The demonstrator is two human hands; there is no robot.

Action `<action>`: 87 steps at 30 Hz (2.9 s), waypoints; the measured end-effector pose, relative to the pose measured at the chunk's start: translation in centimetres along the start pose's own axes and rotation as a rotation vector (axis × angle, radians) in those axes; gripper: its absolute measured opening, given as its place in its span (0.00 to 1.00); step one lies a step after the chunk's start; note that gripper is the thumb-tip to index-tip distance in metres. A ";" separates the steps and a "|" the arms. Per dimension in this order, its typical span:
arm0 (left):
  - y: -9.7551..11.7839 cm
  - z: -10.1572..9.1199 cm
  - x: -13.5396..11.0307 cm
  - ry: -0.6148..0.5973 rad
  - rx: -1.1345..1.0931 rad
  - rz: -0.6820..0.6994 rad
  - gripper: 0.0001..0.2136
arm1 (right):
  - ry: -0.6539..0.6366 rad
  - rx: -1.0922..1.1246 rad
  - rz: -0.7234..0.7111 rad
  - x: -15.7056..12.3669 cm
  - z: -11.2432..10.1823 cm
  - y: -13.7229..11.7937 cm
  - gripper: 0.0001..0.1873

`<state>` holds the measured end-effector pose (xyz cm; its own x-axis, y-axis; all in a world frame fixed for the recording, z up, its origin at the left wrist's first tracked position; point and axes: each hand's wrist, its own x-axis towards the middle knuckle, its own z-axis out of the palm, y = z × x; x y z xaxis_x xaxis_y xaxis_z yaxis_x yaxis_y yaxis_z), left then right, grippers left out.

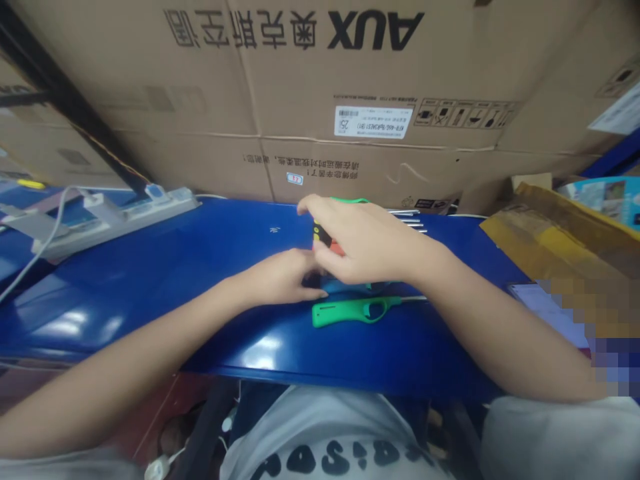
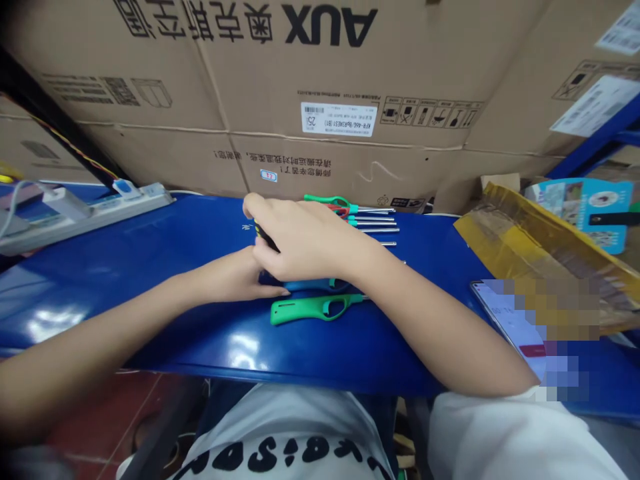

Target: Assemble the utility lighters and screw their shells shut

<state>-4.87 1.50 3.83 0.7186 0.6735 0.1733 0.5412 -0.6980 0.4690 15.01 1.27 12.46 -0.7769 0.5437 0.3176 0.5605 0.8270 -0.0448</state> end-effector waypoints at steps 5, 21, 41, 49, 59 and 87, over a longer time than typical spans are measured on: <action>-0.2 0.5 -0.2 0.007 0.054 0.039 0.12 | 0.002 -0.096 0.007 0.0 -0.1 0.4 0.17; -1.2 2.4 -0.3 0.174 0.085 0.052 0.12 | -0.031 0.019 -0.052 -0.1 -0.8 1.9 0.15; -1.4 2.3 -0.3 0.161 0.098 0.109 0.15 | -0.041 -0.004 -0.105 -0.2 -0.8 1.2 0.15; -1.5 2.4 -0.2 0.191 0.074 0.137 0.13 | -0.059 0.001 -0.091 -0.2 -0.9 1.0 0.16; -1.6 2.4 -0.2 0.183 0.051 0.117 0.11 | -0.060 0.012 -0.068 -0.4 -1.3 1.0 0.14; -1.4 1.8 -0.2 0.114 0.031 0.109 0.10 | -0.092 0.079 0.004 -0.5 -1.7 1.8 0.14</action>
<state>-4.99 1.88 1.58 0.7207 0.6151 0.3198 0.4770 -0.7747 0.4151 16.88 2.25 13.81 -0.7997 0.5551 0.2288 0.5422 0.8313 -0.1219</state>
